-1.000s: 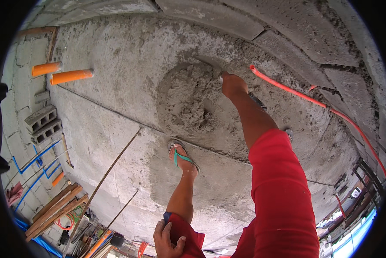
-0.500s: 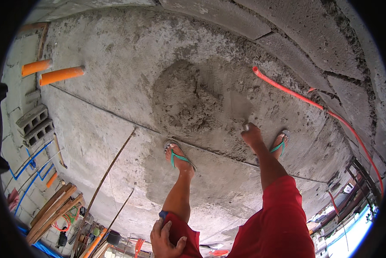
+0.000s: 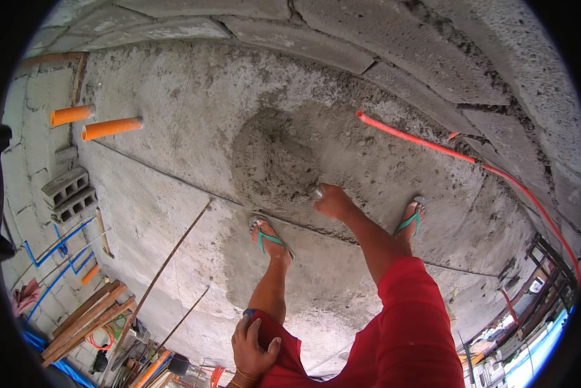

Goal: The person scoops wet mortar from a pile on the ground with a trowel and applies it to the top of a cinder block wall, smoothing it along the joints. The person repeats this process multiple times along the wall.

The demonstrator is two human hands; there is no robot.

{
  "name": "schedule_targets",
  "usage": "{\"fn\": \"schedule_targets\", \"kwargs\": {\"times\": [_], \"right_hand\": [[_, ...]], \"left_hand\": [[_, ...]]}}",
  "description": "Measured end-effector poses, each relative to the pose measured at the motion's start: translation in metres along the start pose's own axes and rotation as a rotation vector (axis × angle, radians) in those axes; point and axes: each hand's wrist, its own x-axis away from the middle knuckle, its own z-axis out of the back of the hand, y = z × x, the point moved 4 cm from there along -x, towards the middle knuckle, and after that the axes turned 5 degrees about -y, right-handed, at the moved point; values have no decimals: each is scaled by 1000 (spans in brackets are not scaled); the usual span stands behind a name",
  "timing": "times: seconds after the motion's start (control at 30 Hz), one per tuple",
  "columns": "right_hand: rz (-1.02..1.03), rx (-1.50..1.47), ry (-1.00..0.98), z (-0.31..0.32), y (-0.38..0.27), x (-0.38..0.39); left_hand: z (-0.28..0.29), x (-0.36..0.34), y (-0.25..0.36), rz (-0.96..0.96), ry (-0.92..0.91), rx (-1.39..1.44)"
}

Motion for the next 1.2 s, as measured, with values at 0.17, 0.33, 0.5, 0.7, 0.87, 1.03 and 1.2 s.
{"fn": "schedule_targets", "kwargs": {"times": [0.17,0.33,0.5,0.7,0.87,1.03,1.2], "right_hand": [[216,91,71,52,-49,148],[166,131,44,148,-69,390],[79,111,154,250,-45,651],[-223,85,318,364,11,898],[-264,-238,522,448,34,1025],[-105,-286,788,541,36,1062],[-118,417,992,617,4,1050]], "left_hand": [[-20,23,-1,2,63,3],[-17,26,33,-62,65,83],[-3,7,69,-99,-386,213],[43,-29,120,-161,-167,521],[76,-1,188,-45,-44,681],[98,43,251,-78,-12,613],[108,81,268,-49,1,627]]}}
